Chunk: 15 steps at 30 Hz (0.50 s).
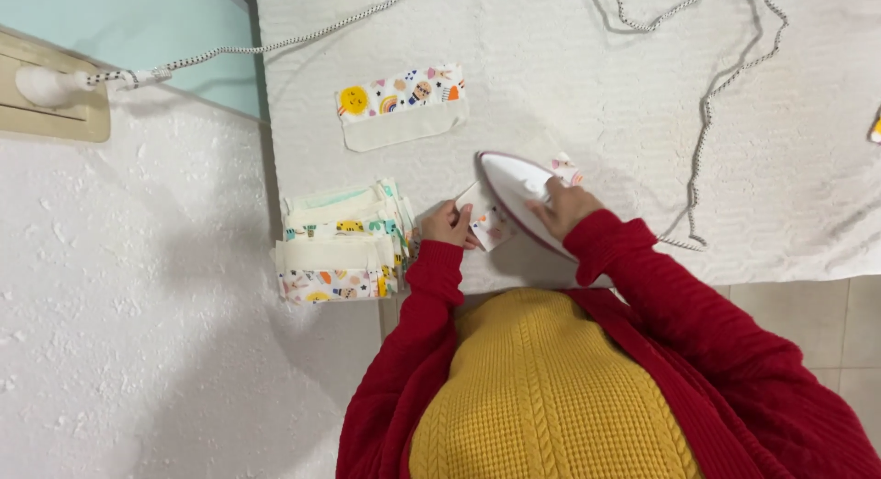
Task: Ironing small pieces of patterned fabric on an ironing board.
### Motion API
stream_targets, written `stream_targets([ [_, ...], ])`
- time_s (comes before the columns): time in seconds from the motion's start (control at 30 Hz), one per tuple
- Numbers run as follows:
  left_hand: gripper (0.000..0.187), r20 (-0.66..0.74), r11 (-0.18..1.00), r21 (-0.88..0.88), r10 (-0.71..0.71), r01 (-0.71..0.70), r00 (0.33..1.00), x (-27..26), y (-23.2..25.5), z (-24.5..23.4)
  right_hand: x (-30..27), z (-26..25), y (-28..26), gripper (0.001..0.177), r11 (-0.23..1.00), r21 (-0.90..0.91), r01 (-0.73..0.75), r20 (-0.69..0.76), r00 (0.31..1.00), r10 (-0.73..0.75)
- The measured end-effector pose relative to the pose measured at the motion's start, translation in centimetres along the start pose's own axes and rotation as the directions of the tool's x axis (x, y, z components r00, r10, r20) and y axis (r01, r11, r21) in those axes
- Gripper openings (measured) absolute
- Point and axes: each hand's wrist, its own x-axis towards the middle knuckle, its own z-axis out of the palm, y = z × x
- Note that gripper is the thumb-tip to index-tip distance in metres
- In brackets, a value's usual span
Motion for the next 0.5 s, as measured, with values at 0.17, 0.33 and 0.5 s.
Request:
stream_targets([
  [0.17, 0.025, -0.028, 0.999, 0.011, 0.034, -0.033, 0.999, 0.4, -0.7, 0.3, 1.0, -4.7, 2.2, 0.064, 0.943, 0.214, -0.255, 0.058, 0.967, 0.248],
  [0.33, 0.021, -0.016, 1.000, 0.003, 0.015, -0.015, 1.000, -0.2, -0.8, 0.1, 3.5, -4.0, 5.8, 0.063, 0.936, 0.255, -0.244, -0.047, 0.963, 0.264],
  [0.5, 0.023, 0.007, 0.993, -0.079, 0.083, -0.082, 0.996, -1.9, -1.8, -0.5, 2.0, -3.3, 1.1, 0.067, 0.935, 0.245, -0.255, 0.040, 0.967, 0.253],
])
